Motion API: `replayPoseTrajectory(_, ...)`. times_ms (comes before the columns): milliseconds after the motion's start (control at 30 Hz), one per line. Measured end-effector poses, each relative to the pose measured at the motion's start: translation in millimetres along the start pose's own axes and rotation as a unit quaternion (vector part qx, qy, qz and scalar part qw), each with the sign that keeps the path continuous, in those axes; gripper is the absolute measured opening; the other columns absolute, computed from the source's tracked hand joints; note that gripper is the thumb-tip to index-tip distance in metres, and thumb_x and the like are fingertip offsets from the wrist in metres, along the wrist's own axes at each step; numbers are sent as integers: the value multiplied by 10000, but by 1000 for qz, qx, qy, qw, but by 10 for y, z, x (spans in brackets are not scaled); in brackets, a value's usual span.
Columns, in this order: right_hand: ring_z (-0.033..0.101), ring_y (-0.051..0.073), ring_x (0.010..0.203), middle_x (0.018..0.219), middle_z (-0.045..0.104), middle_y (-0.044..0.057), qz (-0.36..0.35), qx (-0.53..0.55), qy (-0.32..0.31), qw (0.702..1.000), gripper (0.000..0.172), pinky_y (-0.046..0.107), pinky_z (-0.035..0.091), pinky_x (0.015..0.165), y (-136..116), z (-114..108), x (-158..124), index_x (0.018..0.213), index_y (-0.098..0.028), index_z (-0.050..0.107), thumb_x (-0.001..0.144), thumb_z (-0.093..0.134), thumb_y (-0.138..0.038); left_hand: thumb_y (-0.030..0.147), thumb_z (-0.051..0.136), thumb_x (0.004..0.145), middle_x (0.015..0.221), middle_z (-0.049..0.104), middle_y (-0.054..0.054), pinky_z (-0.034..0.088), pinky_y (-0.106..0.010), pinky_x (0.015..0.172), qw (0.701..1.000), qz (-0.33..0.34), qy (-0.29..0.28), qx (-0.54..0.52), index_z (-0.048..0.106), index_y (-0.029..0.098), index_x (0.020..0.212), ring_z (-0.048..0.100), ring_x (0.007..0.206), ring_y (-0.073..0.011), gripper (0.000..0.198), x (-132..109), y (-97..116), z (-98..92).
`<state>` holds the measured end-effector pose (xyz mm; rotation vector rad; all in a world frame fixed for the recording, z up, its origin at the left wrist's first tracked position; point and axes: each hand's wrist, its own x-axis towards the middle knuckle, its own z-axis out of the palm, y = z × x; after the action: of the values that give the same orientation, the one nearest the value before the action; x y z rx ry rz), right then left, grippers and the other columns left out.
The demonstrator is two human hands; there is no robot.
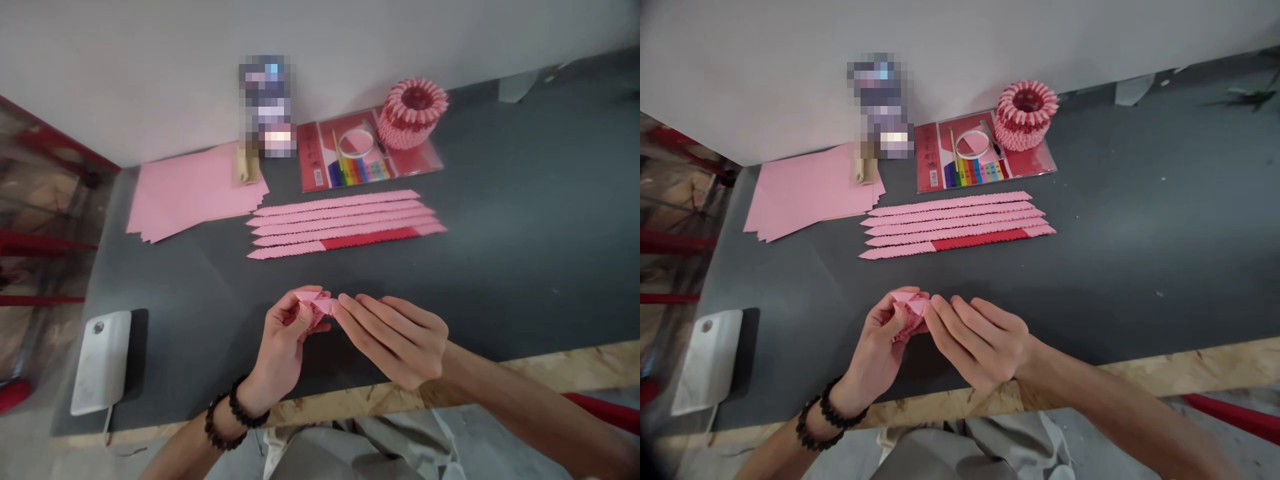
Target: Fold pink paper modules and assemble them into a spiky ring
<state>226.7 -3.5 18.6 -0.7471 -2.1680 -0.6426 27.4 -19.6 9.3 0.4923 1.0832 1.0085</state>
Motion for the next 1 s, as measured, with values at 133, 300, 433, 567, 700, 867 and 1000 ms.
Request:
replayPoseTrajectory(133,729,116,812,976,827,-13,12,-2,8,1000,161,254,517,700,11,11,8,959,-213,825,949,674,-160,429,771,888,1036,804,-65,639,-265,728,999,-25,-10,-19,787,204,1013,767,877,-194,258,1,56,-2)
replayPoseTrajectory(300,722,117,805,977,826,-18,19,6,8,1000,135,272,493,703,40,17,6,931,-227,824,929,705,-163,480,805,843,1009,812,-66,634,-247,691,997,-65,3,-48,792,194,986,784,835,-202,320,-13,97,26)
replayPoseTrajectory(433,724,126,812,998,825,-7,24,17,3,1000,159,281,491,708,51,22,6,913,-231,821,929,685,-150,484,826,820,1014,814,-61,626,-234,671,996,-75,13,-44,797,204,1005,787,826,-197,337,-24,97,31)
replayPoseTrajectory(567,725,116,793,958,828,-29,32,12,20,999,117,274,489,696,50,41,1,891,-240,820,887,752,-144,486,822,825,1051,810,-67,620,-233,669,996,-76,14,-42,798,209,1017,783,836,-192,338,-25,96,18)
replayPoseTrajectory(700,725,116,784,956,828,-30,33,17,18,999,113,275,488,688,38,50,-5,894,-240,821,897,747,-155,480,830,818,1059,809,-65,620,-233,672,996,-78,19,-44,803,215,1011,780,834,-187,329,-29,91,7)
replayPoseTrajectory(867,724,120,787,966,828,-11,32,14,11,999,118,287,485,687,40,37,2,916,-209,826,908,724,-150,438,839,817,1011,811,-63,624,-243,676,996,-75,2,-44,809,220,1024,777,833,-193,302,-41,70,18)
replayPoseTrajectory(1000,721,116,809,980,827,-15,-4,13,-7,1000,139,277,489,688,55,-2,16,949,-206,827,942,692,-174,415,850,806,907,799,-48,617,-237,679,996,-78,-7,-35,821,218,977,749,804,-173,262,-51,55,26)
